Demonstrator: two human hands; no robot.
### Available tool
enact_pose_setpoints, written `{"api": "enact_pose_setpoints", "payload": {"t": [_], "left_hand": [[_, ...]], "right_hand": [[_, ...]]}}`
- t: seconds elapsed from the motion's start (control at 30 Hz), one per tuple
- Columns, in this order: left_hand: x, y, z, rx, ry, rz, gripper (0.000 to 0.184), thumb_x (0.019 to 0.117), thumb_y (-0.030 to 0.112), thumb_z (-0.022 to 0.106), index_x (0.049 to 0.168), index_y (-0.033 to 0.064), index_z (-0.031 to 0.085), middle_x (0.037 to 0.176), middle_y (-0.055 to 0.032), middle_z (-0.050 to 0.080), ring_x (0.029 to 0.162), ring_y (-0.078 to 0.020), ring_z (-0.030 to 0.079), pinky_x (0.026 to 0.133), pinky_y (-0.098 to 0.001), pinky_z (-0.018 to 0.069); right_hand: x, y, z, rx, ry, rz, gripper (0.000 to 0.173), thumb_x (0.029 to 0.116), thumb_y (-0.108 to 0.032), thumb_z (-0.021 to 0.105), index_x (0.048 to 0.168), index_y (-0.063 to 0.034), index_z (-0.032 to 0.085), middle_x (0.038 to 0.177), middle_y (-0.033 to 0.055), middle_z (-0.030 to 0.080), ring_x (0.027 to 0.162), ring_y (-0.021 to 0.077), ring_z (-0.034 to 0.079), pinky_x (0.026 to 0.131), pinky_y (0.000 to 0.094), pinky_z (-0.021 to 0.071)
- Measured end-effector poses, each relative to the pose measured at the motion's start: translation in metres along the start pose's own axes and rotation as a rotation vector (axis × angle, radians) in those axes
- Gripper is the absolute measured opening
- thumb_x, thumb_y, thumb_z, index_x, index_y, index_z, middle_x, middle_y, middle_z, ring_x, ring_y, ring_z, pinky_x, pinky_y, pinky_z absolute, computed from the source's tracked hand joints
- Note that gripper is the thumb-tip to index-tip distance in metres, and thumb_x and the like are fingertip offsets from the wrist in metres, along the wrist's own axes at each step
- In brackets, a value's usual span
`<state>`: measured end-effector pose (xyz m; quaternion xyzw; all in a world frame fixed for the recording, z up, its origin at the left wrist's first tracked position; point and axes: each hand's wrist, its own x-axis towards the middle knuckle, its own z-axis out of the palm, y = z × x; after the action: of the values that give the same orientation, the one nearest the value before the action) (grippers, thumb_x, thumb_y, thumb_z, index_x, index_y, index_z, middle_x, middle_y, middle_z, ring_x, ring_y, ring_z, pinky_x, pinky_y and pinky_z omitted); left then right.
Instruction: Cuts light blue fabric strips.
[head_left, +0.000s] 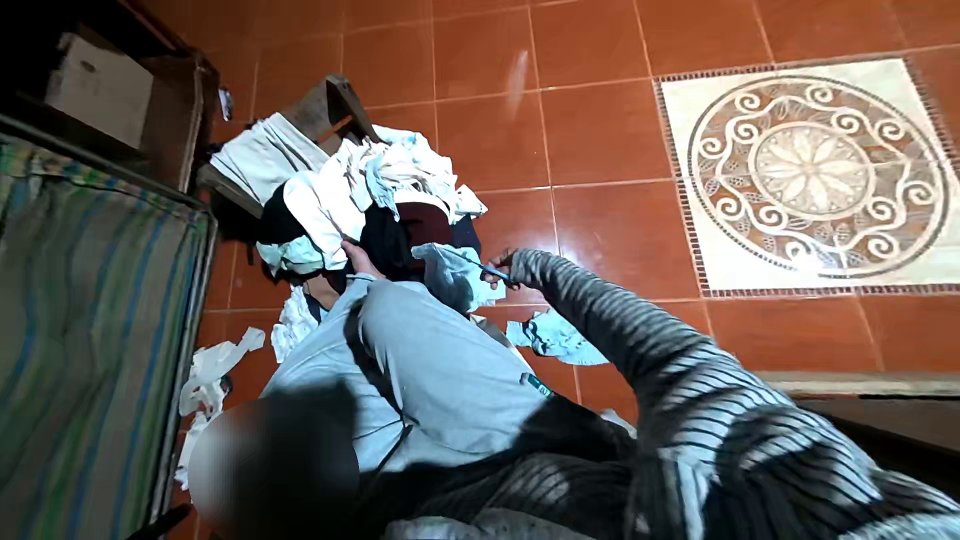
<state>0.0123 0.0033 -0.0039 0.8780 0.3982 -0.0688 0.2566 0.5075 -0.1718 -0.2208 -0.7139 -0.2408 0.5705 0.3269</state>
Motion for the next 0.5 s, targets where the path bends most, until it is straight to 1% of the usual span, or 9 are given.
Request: {"api": "enact_pose_setpoints", "payload": {"t": [0.1, 0.17, 0.27, 0.3, 0.33, 0.37, 0.4, 0.43, 0.5], "left_hand": [[0.052, 0.026, 0.011, -0.103, 0.146, 0.263, 0.045, 0.0962, 0.020, 0.066, 0.133, -0.0058, 0.061, 0.135, -0.0264, 0.061, 0.125, -0.0375, 0.060, 0.106, -0.0507, 0.0493], [0.097, 0.064, 0.013, -0.219, 0.267, 0.362, 0.060, 0.0909, 0.024, 0.070, 0.140, -0.0061, 0.055, 0.139, -0.0269, 0.058, 0.124, -0.0336, 0.061, 0.101, -0.0457, 0.0525], [0.149, 0.137, -0.011, -0.373, 0.315, 0.446, 0.093, 0.0852, 0.031, 0.078, 0.157, -0.0026, 0.030, 0.153, -0.0275, 0.043, 0.134, -0.0332, 0.053, 0.106, -0.0461, 0.0491], [0.160, 0.160, -0.025, -0.387, 0.331, 0.518, 0.099, 0.0832, 0.030, 0.080, 0.159, -0.0003, 0.025, 0.156, -0.0253, 0.040, 0.137, -0.0318, 0.051, 0.107, -0.0462, 0.0481], [0.168, 0.182, -0.040, -0.402, 0.345, 0.608, 0.098, 0.0796, 0.020, 0.082, 0.159, 0.0006, 0.027, 0.154, -0.0230, 0.043, 0.135, -0.0297, 0.052, 0.107, -0.0451, 0.0483], [0.174, 0.201, -0.056, -0.422, 0.359, 0.710, 0.088, 0.0749, 0.006, 0.080, 0.152, -0.0011, 0.038, 0.143, -0.0207, 0.055, 0.127, -0.0266, 0.059, 0.104, -0.0436, 0.0511], [0.179, 0.216, -0.072, -0.430, 0.376, 0.797, 0.066, 0.0731, -0.001, 0.075, 0.136, -0.0019, 0.055, 0.123, -0.0150, 0.068, 0.110, -0.0200, 0.067, 0.095, -0.0394, 0.0562], [0.181, 0.227, -0.089, -0.427, 0.371, 0.852, 0.042, 0.0765, -0.005, 0.070, 0.119, -0.0013, 0.066, 0.108, -0.0099, 0.072, 0.098, -0.0134, 0.069, 0.089, -0.0351, 0.0583], [0.180, 0.243, -0.117, -0.424, 0.361, 0.878, 0.017, 0.0902, -0.001, 0.059, 0.104, 0.0003, 0.069, 0.095, -0.0023, 0.071, 0.086, -0.0012, 0.066, 0.082, -0.0242, 0.0559]], "right_hand": [[-0.061, -0.063, -0.017, 0.028, -0.098, -0.233, 0.014, 0.1009, -0.006, 0.054, 0.104, 0.0050, 0.063, 0.079, 0.0027, 0.066, 0.054, 0.0008, 0.053, 0.051, 0.0182, 0.0430], [-0.074, -0.088, -0.022, 0.119, -0.195, -0.534, 0.009, 0.0924, -0.010, 0.062, 0.093, -0.0018, 0.066, 0.071, -0.0046, 0.069, 0.051, -0.0037, 0.056, 0.046, 0.0134, 0.0435], [-0.116, -0.155, -0.016, 0.119, -0.281, -0.756, 0.008, 0.0905, -0.006, 0.064, 0.096, -0.0008, 0.067, 0.073, -0.0060, 0.070, 0.056, -0.0039, 0.060, 0.051, 0.0129, 0.0472], [-0.129, -0.174, -0.013, 0.112, -0.310, -0.805, 0.006, 0.0907, -0.006, 0.064, 0.095, -0.0029, 0.067, 0.074, -0.0070, 0.071, 0.061, -0.0039, 0.063, 0.056, 0.0130, 0.0501], [-0.140, -0.190, -0.009, 0.106, -0.328, -0.832, 0.006, 0.0904, -0.005, 0.064, 0.094, -0.0038, 0.068, 0.076, -0.0068, 0.072, 0.064, -0.0031, 0.065, 0.059, 0.0139, 0.0520], [-0.152, -0.203, -0.005, 0.085, -0.317, -0.840, 0.006, 0.0893, -0.006, 0.064, 0.094, -0.0040, 0.069, 0.076, -0.0059, 0.073, 0.064, -0.0029, 0.065, 0.058, 0.0138, 0.0518], [-0.163, -0.213, -0.002, 0.057, -0.295, -0.832, 0.007, 0.0884, -0.006, 0.064, 0.093, -0.0033, 0.068, 0.076, -0.0046, 0.072, 0.062, -0.0022, 0.064, 0.055, 0.0141, 0.0505], [-0.170, -0.221, -0.001, 0.028, -0.271, -0.826, 0.005, 0.0876, -0.005, 0.065, 0.092, -0.0030, 0.066, 0.074, -0.0032, 0.071, 0.058, -0.0008, 0.063, 0.052, 0.0153, 0.0487], [-0.169, -0.223, -0.007, -0.005, -0.243, -0.892, 0.015, 0.0833, -0.015, 0.073, 0.091, -0.0077, 0.062, 0.070, -0.0052, 0.067, 0.053, 0.0003, 0.060, 0.047, 0.0171, 0.0479]]}}
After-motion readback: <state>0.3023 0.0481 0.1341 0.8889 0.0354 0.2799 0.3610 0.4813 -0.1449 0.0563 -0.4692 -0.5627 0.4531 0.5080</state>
